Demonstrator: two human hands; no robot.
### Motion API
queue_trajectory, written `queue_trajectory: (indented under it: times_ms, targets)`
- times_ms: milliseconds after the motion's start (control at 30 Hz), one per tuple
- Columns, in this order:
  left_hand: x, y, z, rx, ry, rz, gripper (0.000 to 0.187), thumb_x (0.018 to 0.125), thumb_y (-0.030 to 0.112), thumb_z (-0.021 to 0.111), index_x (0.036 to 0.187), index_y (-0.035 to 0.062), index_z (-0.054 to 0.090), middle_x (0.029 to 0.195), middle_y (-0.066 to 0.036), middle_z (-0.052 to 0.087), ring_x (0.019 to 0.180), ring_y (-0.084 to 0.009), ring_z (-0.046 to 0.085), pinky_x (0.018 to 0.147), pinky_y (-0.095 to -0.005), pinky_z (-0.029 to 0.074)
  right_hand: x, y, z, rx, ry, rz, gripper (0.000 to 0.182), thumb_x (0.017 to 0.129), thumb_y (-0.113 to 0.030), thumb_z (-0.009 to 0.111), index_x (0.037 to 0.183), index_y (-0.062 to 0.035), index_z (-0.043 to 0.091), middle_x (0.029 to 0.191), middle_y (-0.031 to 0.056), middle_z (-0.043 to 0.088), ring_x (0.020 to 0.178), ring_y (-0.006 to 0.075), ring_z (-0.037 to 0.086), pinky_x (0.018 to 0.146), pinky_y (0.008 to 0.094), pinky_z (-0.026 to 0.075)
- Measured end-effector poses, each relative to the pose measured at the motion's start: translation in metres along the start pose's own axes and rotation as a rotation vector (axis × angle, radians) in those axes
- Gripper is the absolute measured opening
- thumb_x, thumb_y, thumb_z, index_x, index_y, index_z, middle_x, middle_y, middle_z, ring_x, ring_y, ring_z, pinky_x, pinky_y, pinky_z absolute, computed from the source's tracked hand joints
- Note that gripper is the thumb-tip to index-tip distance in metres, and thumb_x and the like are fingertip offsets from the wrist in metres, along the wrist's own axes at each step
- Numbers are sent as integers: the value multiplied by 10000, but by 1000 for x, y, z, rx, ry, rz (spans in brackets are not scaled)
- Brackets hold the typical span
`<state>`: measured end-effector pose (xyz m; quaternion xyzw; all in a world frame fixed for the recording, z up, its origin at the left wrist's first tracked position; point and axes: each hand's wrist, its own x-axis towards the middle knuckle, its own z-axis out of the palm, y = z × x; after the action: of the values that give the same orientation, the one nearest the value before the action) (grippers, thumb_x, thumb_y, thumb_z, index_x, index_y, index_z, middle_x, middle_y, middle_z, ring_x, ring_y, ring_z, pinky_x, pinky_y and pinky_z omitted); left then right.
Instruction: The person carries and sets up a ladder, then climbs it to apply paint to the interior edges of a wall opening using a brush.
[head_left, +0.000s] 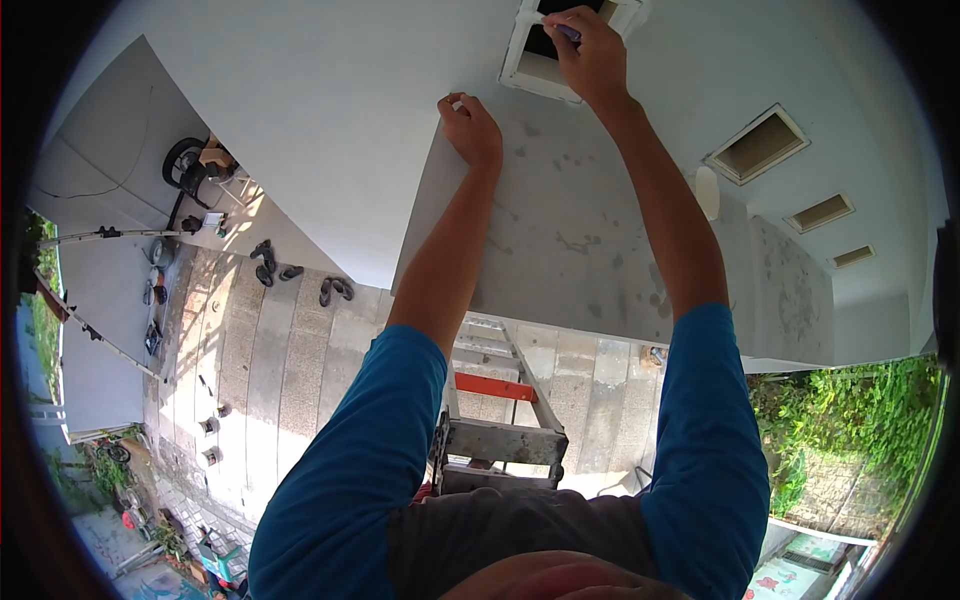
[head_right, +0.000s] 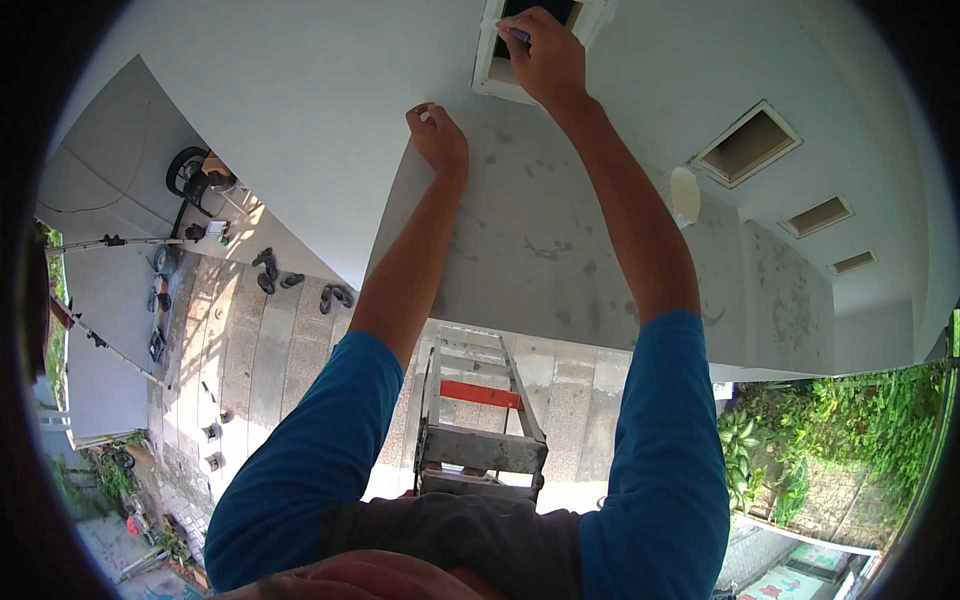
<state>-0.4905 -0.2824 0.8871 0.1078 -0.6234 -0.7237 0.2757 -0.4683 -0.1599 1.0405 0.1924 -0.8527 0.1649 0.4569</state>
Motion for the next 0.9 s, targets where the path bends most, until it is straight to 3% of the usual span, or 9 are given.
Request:
queue_trajectory:
  times_ms: [67, 133, 267, 333, 567, 700, 767, 800, 900]
  targets:
    - [1, 0, 0, -7, 16, 10, 225, 980, 171, 499, 1060, -32, 554, 628, -113, 584, 606, -244, 563, 593, -421, 439, 17, -6, -10, 7, 95, -43, 81, 902, -139, 712, 975, -126, 742, 983, -10, 676, 850, 224, 689, 720, 330, 565]
    - [0, 0, 0, 5, 6, 4, 223, 982, 169, 495, 1061, -31, 554, 626, -107, 580, 609, -240, 562, 595, -418, 436, 24, -14, -17, 140, 292, -164, 88, 907, 54, 674, 990, 27, 683, 967, 122, 666, 804, 228, 696, 693, 283, 574]
    - [-2, 1, -1, 21, 2, 11, 221, 985, 170, 493, 1061, -29, 554, 626, -107, 579, 603, -241, 560, 598, -418, 440, 7, -12, -13, 36, 308, -278, 101, 893, 55, 688, 987, 21, 676, 956, 118, 662, 794, 235, 693, 691, 290, 571]
    - [-1, 2, -1, 9, 9, 4, 220, 988, 174, 498, 1058, -27, 554, 630, -111, 584, 598, -246, 564, 593, -420, 439, -20, -5, 3, -101, 36, -148, 87, 899, -143, 714, 980, -135, 746, 989, -8, 677, 867, 227, 686, 720, 340, 563]
    - [0, -1, 1, 5, 31, 50, 225, 988, 180, 497, 1055, -27, 553, 638, -124, 594, 592, -257, 572, 579, -423, 439, -57, -8, 19, -23, -378, 72, 96, 909, -153, 701, 989, -138, 751, 996, -1, 678, 876, 237, 689, 734, 339, 570]
    - [0, 2, 0, 13, 11, 3, 228, 990, 181, 497, 1059, -29, 551, 641, -114, 590, 595, -239, 565, 582, -421, 440, -5, 6, 2, 74, -74, 32, 97, 905, -127, 703, 989, -128, 753, 1010, -13, 684, 844, 223, 690, 716, 322, 574]
    - [-1, 3, -1, -2, 13, -17, 228, 990, 180, 497, 1061, -30, 550, 639, -107, 585, 594, -232, 560, 583, -420, 438, 13, 0, -10, 167, 142, -72, 102, 893, 61, 690, 984, 19, 671, 959, 118, 664, 783, 225, 687, 676, 290, 563]
    - [-1, 3, -1, 4, 8, -10, 228, 990, 179, 497, 1063, -30, 550, 636, -102, 579, 593, -227, 553, 586, -419, 437, 20, -7, -7, 285, 326, -173, 84, 905, 49, 687, 982, 21, 670, 958, 121, 664, 761, 207, 674, 667, 282, 551]
    - [0, 0, -2, 8, 6, 8, 227, 989, 177, 498, 1066, -30, 550, 628, -95, 567, 589, -224, 544, 592, -415, 437, 14, -18, -10, 229, 326, -186, 51, 929, 24, 673, 980, 30, 664, 948, 121, 659, 757, 198, 666, 676, 269, 545]
